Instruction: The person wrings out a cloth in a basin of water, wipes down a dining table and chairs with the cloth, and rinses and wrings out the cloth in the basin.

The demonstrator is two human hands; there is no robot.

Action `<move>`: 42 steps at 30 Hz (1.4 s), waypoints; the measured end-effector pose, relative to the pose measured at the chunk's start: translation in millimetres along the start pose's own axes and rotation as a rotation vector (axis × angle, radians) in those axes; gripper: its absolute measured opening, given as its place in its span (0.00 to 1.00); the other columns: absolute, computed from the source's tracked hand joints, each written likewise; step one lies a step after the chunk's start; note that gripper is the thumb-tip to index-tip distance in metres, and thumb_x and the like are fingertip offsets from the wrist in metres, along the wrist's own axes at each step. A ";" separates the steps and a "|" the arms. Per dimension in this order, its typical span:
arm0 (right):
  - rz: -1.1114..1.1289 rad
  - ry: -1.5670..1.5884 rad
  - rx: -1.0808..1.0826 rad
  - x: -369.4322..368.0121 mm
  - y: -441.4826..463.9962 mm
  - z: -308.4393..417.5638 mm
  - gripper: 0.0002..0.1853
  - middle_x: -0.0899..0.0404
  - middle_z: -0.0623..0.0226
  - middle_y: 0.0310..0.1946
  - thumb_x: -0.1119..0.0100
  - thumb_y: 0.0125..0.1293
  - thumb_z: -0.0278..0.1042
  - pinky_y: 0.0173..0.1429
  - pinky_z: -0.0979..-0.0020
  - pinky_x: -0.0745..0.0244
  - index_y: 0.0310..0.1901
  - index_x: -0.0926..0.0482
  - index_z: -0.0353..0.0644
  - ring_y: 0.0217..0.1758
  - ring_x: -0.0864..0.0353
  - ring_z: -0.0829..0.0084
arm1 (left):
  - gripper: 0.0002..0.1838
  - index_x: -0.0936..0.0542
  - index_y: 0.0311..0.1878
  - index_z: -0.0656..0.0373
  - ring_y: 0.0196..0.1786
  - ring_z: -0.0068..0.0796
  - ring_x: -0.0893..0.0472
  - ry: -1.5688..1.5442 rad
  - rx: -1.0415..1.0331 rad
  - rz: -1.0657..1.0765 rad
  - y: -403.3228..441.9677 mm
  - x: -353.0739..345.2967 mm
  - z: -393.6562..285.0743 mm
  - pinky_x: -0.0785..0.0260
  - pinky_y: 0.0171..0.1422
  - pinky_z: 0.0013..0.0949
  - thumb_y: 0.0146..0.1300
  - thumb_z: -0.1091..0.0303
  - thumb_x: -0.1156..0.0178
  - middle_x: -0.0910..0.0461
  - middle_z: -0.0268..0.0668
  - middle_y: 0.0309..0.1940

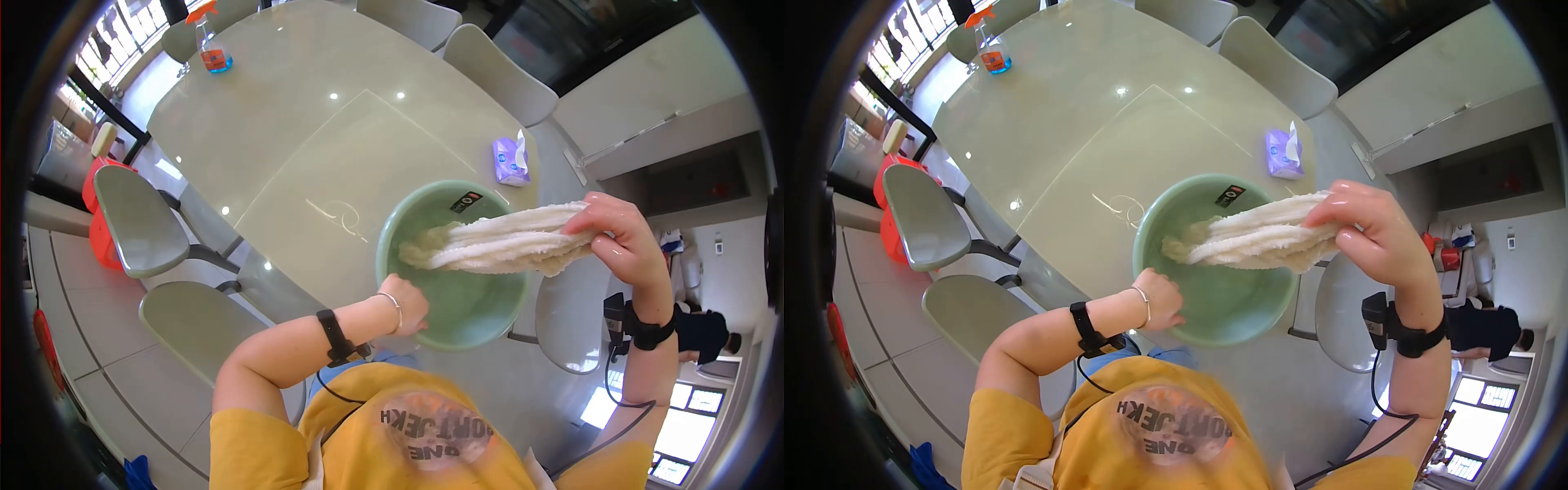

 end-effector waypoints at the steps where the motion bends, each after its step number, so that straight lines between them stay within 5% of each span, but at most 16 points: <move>1: -0.001 0.019 0.001 -2.0 2.7 -1.7 0.15 0.25 0.59 0.28 0.52 0.45 0.20 0.40 0.65 0.30 0.36 0.20 0.38 0.33 0.26 0.58 | 0.21 0.17 0.40 0.54 0.47 0.38 0.21 -0.027 -0.009 0.013 -0.1 -0.5 -0.7 0.32 0.48 0.41 0.60 0.46 0.46 0.19 0.39 0.40; 6: 0.151 0.006 0.018 -109.5 27.5 -79.3 0.18 0.22 0.56 0.35 0.50 0.45 0.15 0.44 0.65 0.27 0.39 0.19 0.41 0.40 0.23 0.57 | 0.19 0.19 0.45 0.58 0.46 0.45 0.22 -0.522 -0.173 -0.243 10.7 -4.7 -6.8 0.31 0.53 0.40 0.59 0.53 0.43 0.20 0.44 0.42; 10: 0.430 -0.041 -0.170 -224.4 32.8 -165.6 0.18 0.21 0.55 0.40 0.38 0.50 0.29 0.50 0.63 0.27 0.46 0.24 0.41 0.46 0.22 0.55 | 0.20 0.22 0.50 0.62 0.47 0.46 0.22 -1.007 -0.194 -0.257 15.6 -1.9 -3.6 0.31 0.55 0.40 0.59 0.59 0.41 0.20 0.46 0.43; 13: 0.535 -0.105 -0.387 -278.0 34.6 -198.1 0.23 0.21 0.53 0.45 0.37 0.51 0.33 0.52 0.61 0.27 0.52 0.25 0.41 0.50 0.22 0.55 | 0.27 0.29 0.58 0.65 0.53 0.46 0.24 -0.715 -0.086 -0.334 19.2 6.9 8.6 0.30 0.54 0.38 0.57 0.62 0.40 0.24 0.52 0.50; 16: 0.554 -0.461 -0.449 -309.5 42.5 -224.0 0.19 0.21 0.53 0.47 0.36 0.52 0.37 0.53 0.64 0.27 0.46 0.23 0.41 0.51 0.21 0.60 | 0.38 0.39 0.65 0.68 0.62 0.51 0.31 -0.296 0.177 -0.163 34.6 16.3 29.8 0.30 0.57 0.39 0.53 0.64 0.37 0.35 0.59 0.61; 19: 0.401 -0.673 -0.326 -310.6 42.5 -223.8 0.15 0.21 0.55 0.46 0.37 0.52 0.38 0.51 0.63 0.25 0.43 0.21 0.45 0.50 0.21 0.60 | 0.47 0.46 0.68 0.69 0.67 0.59 0.39 -0.004 0.368 -0.170 52.6 29.3 51.1 0.34 0.63 0.43 0.47 0.66 0.33 0.47 0.60 0.67; 22: 0.494 -0.460 -0.285 -271.3 28.2 -194.8 0.20 0.21 0.58 0.41 0.32 0.45 0.38 0.48 0.60 0.25 0.43 0.21 0.49 0.46 0.21 0.58 | 0.52 0.52 0.72 0.57 0.74 0.56 0.54 -0.193 0.521 -0.092 85.8 17.3 75.6 0.43 0.69 0.52 0.46 0.65 0.32 0.59 0.47 0.73; 25: 0.466 -0.369 -0.395 -230.2 5.3 -189.0 0.16 0.21 0.62 0.42 0.34 0.47 0.38 0.48 0.60 0.25 0.41 0.19 0.57 0.48 0.21 0.60 | 0.53 0.48 0.71 0.55 0.70 0.58 0.44 -0.008 0.251 0.053 94.3 -10.3 66.0 0.38 0.66 0.48 0.41 0.66 0.29 0.48 0.52 0.69; 26: 0.476 -0.408 -0.410 -221.9 -2.3 -185.6 0.27 0.23 0.62 0.44 0.31 0.43 0.37 0.50 0.60 0.25 0.50 0.22 0.57 0.50 0.23 0.59 | 0.47 0.43 0.70 0.49 0.69 0.55 0.41 0.114 0.213 0.046 97.0 -14.1 63.9 0.37 0.66 0.48 0.44 0.66 0.31 0.45 0.46 0.69; 29: 0.208 -0.336 -0.289 -204.0 -12.0 -164.0 0.41 0.26 0.61 0.52 0.28 0.40 0.37 0.56 0.62 0.27 0.62 0.32 0.56 0.56 0.27 0.58 | 0.40 0.39 0.67 0.51 0.66 0.52 0.35 -0.050 0.295 0.171 116.5 -38.5 68.6 0.38 0.66 0.47 0.50 0.66 0.35 0.40 0.43 0.67; 31: 0.208 -0.245 -0.243 -212.7 -13.5 -164.0 0.49 0.32 0.56 0.59 0.26 0.38 0.37 0.62 0.61 0.32 0.66 0.40 0.54 0.62 0.33 0.54 | 0.29 0.29 0.61 0.51 0.60 0.46 0.27 -0.141 0.332 0.095 112.5 -30.9 72.9 0.34 0.62 0.42 0.52 0.68 0.40 0.27 0.42 0.57; 33: 0.204 -0.208 -0.234 -219.4 -12.1 -162.6 0.54 0.37 0.55 0.64 0.24 0.37 0.38 0.67 0.60 0.37 0.69 0.45 0.51 0.67 0.39 0.52 | 0.25 0.26 0.57 0.51 0.58 0.43 0.25 0.189 0.106 0.244 97.3 -2.2 53.2 0.32 0.60 0.40 0.52 0.67 0.41 0.22 0.43 0.51; 38: 0.194 -0.001 -0.312 -228.0 -6.3 -163.8 0.57 0.43 0.58 0.69 0.22 0.36 0.41 0.73 0.58 0.49 0.70 0.46 0.47 0.73 0.50 0.48 | 0.17 0.21 0.45 0.59 0.42 0.39 0.20 -0.372 -0.094 -0.310 32.3 135.1 7.6 0.28 0.50 0.37 0.48 0.73 0.43 0.19 0.42 0.40; 41: -0.105 -0.173 0.147 -203.6 11.8 -125.8 0.49 0.41 0.60 0.67 0.24 0.42 0.39 0.74 0.62 0.51 0.68 0.41 0.48 0.72 0.48 0.55 | 0.15 0.22 0.43 0.61 0.38 0.29 0.21 -0.803 -0.215 -0.474 5.2 170.1 2.0 0.28 0.46 0.31 0.49 0.77 0.44 0.20 0.37 0.36; 42: -0.153 -0.014 0.142 -200.7 12.9 -124.8 0.47 0.40 0.60 0.67 0.25 0.43 0.38 0.73 0.63 0.50 0.67 0.39 0.48 0.72 0.46 0.57 | 0.15 0.22 0.43 0.62 0.38 0.26 0.21 -0.960 -0.259 -0.510 -2.3 176.2 1.7 0.28 0.46 0.29 0.49 0.78 0.45 0.20 0.36 0.35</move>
Point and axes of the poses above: each hand's wrist, its own y-axis towards the middle knuckle, its own x-axis out of the back of the hand, z = x × y, the point moved 8 cm from there along y, towards the middle knuckle
